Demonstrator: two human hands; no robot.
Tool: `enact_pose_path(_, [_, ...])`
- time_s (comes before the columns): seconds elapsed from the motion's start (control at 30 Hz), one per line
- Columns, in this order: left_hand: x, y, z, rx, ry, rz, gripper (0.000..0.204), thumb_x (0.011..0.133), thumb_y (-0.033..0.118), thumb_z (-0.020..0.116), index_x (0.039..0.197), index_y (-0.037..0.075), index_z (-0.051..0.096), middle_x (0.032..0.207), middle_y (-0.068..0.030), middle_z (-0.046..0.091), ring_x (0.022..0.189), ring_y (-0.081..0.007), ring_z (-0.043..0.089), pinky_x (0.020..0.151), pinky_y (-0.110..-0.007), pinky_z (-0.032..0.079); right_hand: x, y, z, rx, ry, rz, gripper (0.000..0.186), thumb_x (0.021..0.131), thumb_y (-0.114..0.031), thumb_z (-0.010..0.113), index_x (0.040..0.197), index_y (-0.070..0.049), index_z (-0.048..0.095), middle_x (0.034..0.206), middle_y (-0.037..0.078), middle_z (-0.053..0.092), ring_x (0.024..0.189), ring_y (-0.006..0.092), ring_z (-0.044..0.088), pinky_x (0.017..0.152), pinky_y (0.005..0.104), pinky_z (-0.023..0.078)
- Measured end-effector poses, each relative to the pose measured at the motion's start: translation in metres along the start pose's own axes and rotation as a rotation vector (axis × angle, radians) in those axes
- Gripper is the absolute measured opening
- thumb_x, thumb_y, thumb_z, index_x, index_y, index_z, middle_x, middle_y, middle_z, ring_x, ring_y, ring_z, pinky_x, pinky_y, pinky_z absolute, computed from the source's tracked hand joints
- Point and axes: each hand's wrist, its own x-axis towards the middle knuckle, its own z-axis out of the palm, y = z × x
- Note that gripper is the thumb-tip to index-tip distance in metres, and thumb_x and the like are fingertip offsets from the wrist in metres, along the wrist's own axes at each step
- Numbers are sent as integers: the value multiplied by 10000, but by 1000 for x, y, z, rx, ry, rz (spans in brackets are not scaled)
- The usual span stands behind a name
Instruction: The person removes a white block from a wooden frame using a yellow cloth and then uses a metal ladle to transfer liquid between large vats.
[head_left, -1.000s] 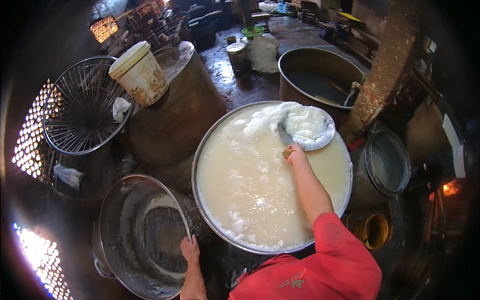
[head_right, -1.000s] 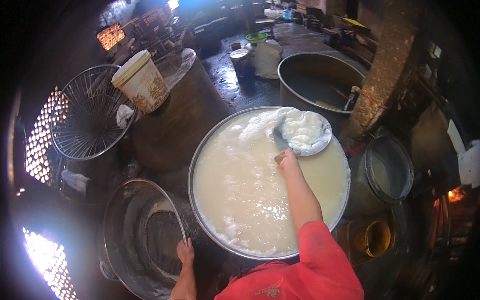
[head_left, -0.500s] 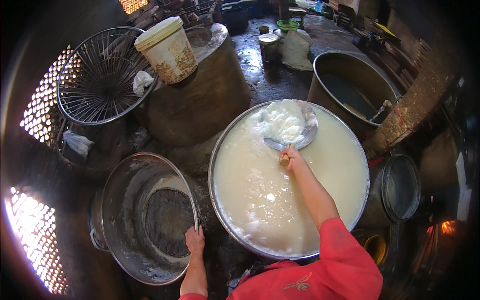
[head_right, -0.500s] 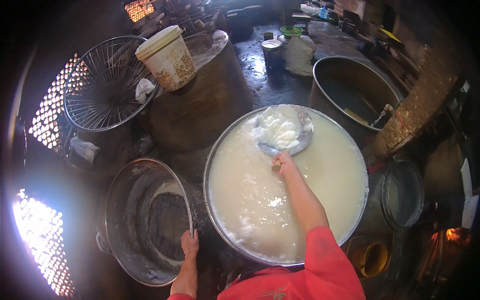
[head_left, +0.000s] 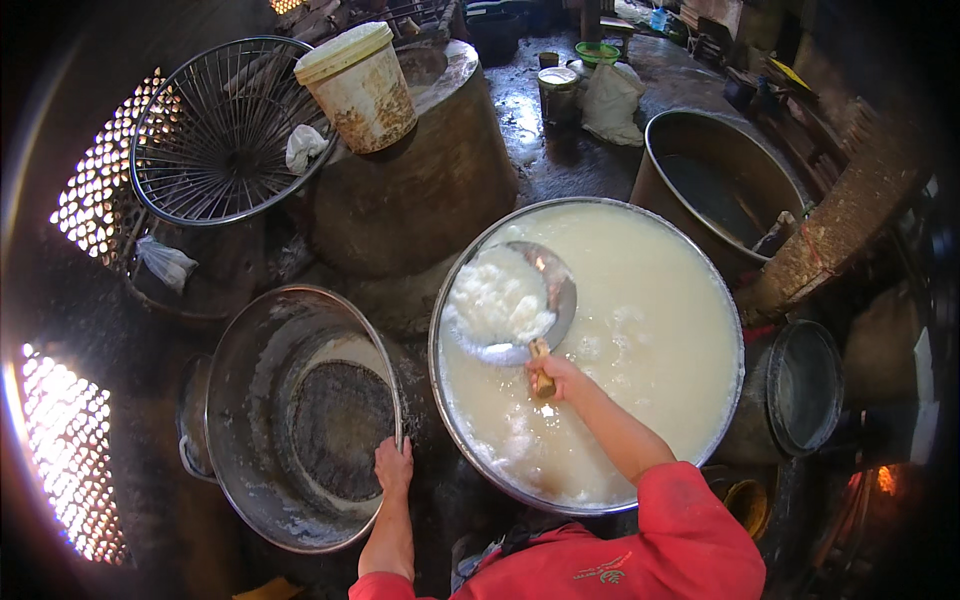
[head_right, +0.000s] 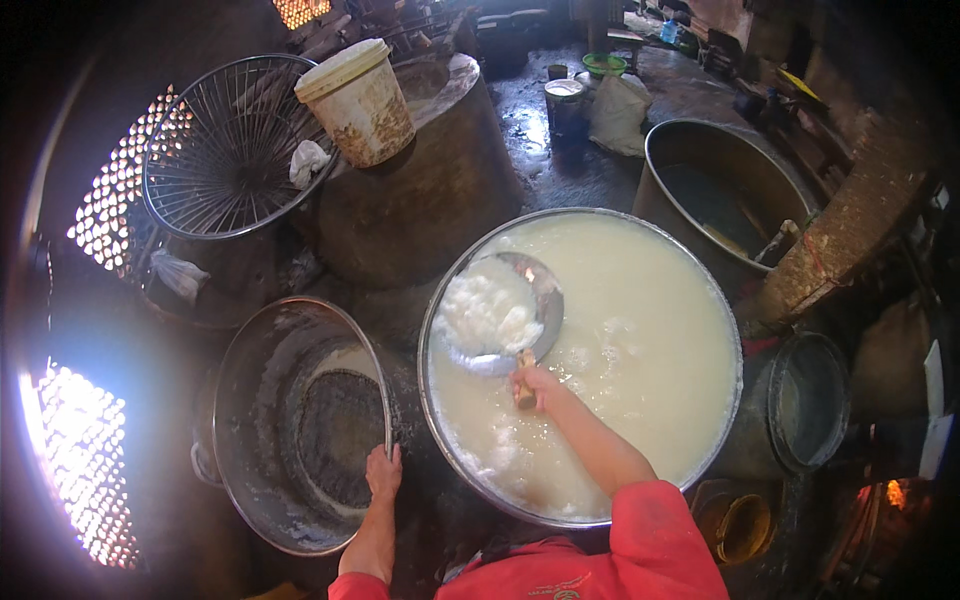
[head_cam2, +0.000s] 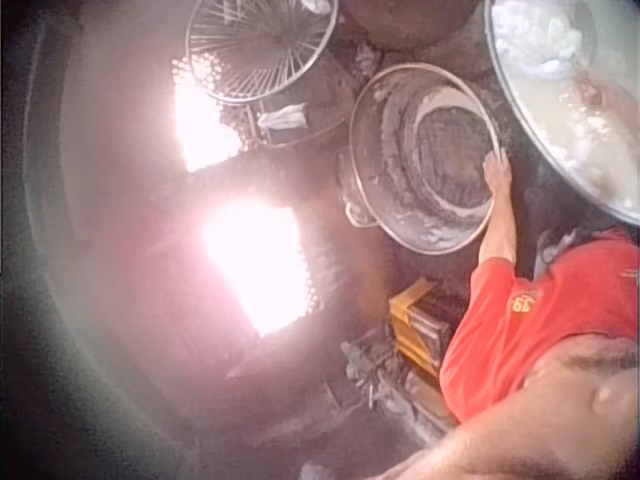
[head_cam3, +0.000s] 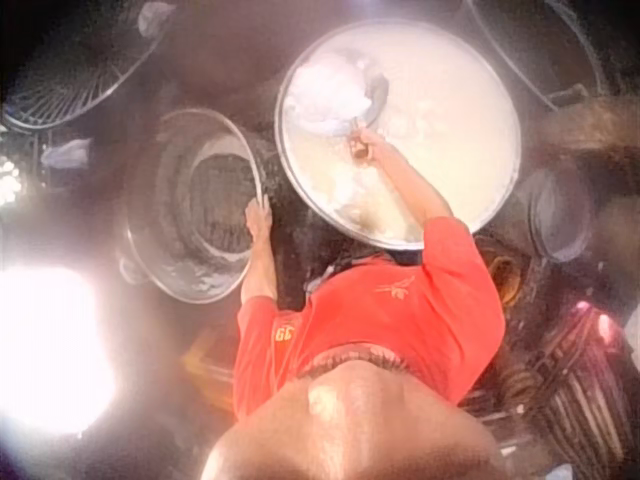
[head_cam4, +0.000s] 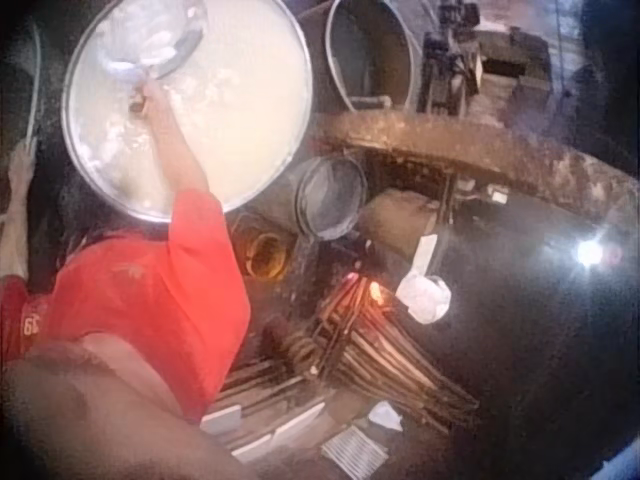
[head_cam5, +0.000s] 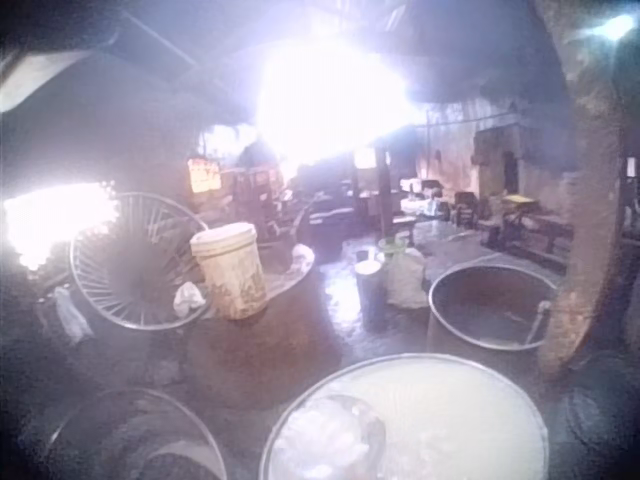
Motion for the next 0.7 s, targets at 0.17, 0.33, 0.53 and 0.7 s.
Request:
enact_pose_path(0.17, [2, -11, 7, -15, -7, 31, 377, 850, 397, 465, 953, 46, 554, 964, -163, 555, 928, -354, 510, 788, -465, 416, -47, 61, 1, 99, -56, 152, 65, 845, -82, 506, 827, -60, 447, 615, 10, 440, 479, 100, 437, 429, 267, 411])
enact_pose_path(0.33, [-1, -10, 4, -38, -14, 44, 385, 850, 403, 460, 945, 41, 554, 970, -167, 561, 930, -356, 516, 785, -469, 416, -96, 125, -16, 164, -126, 168, 100, 834, -68, 519, 811, -53, 424, 610, 24, 446, 476, 116, 454, 434, 286, 430])
enact_pose_path(0.53, [2, -22, 9, -87, -36, 68, 393, 846, 401, 465, 966, 36, 551, 965, -174, 559, 941, -363, 510, 791, -469, 415, -165, 189, -35, 185, -74, 99, 109, 824, -38, 512, 852, -28, 407, 654, 37, 455, 487, 98, 437, 433, 251, 409])
enact_pose_path(0.7, [4, -31, 12, -143, -49, 139, 389, 844, 382, 471, 1010, 39, 546, 1012, -176, 551, 974, -366, 502, 799, -475, 418, -227, 231, -38, 251, 22, 69, 128, 804, -21, 528, 846, -22, 408, 654, 43, 458, 477, 103, 442, 427, 259, 411])
